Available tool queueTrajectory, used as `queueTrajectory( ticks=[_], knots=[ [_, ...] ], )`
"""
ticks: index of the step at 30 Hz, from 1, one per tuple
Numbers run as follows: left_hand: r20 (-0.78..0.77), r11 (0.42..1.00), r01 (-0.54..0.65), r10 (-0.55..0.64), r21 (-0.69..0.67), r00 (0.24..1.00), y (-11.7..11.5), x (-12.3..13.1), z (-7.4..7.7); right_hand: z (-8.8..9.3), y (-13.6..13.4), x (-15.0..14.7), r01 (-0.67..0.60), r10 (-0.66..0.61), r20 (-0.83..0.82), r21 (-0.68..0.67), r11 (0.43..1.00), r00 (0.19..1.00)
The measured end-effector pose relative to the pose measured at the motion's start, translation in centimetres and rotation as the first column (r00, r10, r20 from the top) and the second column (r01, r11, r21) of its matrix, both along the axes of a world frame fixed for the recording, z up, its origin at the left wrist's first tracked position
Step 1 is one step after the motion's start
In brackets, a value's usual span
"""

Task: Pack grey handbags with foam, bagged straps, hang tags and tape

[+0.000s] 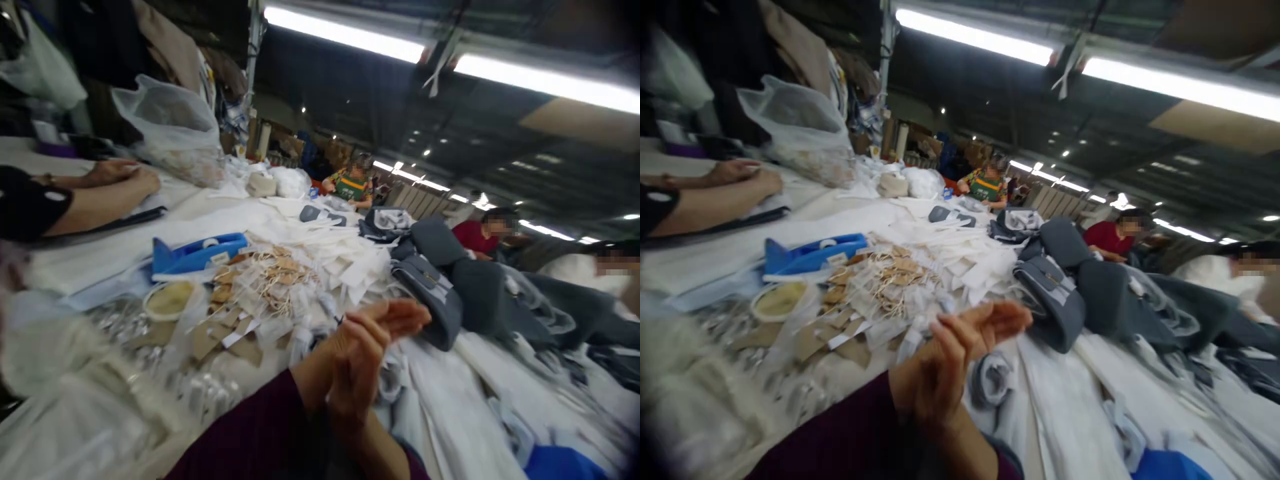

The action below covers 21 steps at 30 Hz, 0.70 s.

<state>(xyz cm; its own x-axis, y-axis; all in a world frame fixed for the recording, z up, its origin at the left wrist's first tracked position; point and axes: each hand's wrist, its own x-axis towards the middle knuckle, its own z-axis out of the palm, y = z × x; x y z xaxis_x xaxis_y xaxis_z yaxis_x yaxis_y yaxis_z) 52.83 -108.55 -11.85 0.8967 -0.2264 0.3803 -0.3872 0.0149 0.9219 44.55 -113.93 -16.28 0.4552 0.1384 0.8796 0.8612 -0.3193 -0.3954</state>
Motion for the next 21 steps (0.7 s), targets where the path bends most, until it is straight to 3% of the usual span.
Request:
queueTrajectory(
  ticks=[2, 3, 4, 5, 6, 8, 9, 11, 14, 16, 18, 21],
  knots=[
    [-0.073, 0.954, 0.046, -0.070, -0.297, 0.995, 2.9, -2.0, -0.6, -0.4, 0.6, 0.5, -0.060, 0.064, -0.057, 0.068, 0.996, 0.996],
    [-0.079, 0.883, 0.066, -0.116, -0.465, 0.990, 4.5, -3.1, -0.5, -0.5, 0.8, 0.8, -0.089, 0.096, -0.086, 0.076, 0.993, 0.992],
    [-0.082, 0.812, 0.073, -0.147, -0.579, 0.986, 6.2, -4.5, -0.3, -0.7, 1.0, 1.1, -0.107, 0.116, -0.120, 0.077, 0.991, 0.986],
    [-0.099, 0.786, 0.032, -0.119, -0.618, 0.988, 8.0, -6.2, -0.1, -0.8, 1.1, 1.3, -0.127, 0.135, -0.157, 0.059, 0.990, 0.978],
    [-0.144, 0.795, -0.054, -0.042, -0.604, 0.989, 9.6, -8.2, 0.1, -0.8, 1.1, 1.5, -0.164, 0.164, -0.203, 0.019, 0.986, 0.965],
    [-0.239, 0.809, -0.322, 0.230, -0.492, 0.943, 12.1, -12.9, -0.1, -0.9, 1.2, 1.8, -0.316, 0.263, -0.320, -0.125, 0.941, 0.910],
    [-0.280, 0.803, -0.442, 0.352, -0.399, 0.893, 12.9, -15.3, -0.7, -0.9, 1.2, 1.9, -0.417, 0.315, -0.386, -0.218, 0.882, 0.867],
    [-0.368, 0.772, -0.594, 0.496, -0.227, 0.786, 13.6, -19.7, -2.8, -1.2, 1.5, 1.9, -0.583, 0.374, -0.482, -0.416, 0.698, 0.792],
    [-0.526, 0.801, -0.594, 0.476, -0.071, 0.705, 12.8, -23.8, -7.1, -2.1, 2.0, 1.7, -0.597, 0.372, -0.471, -0.687, 0.414, 0.800],
    [-0.614, 0.845, -0.531, 0.384, -0.067, 0.689, 11.8, -24.9, -9.4, -2.6, 2.2, 1.4, -0.534, 0.352, -0.428, -0.789, 0.304, 0.832],
    [-0.667, 0.870, -0.480, 0.295, -0.107, 0.684, 10.8, -25.1, -10.6, -2.9, 2.3, 1.1, -0.483, 0.324, -0.396, -0.835, 0.262, 0.859],
    [-0.685, 0.869, -0.443, 0.185, -0.221, 0.705, 10.0, -24.8, -10.8, -2.5, 2.2, 1.0, -0.444, 0.307, -0.363, -0.858, 0.258, 0.880]
  ],
)
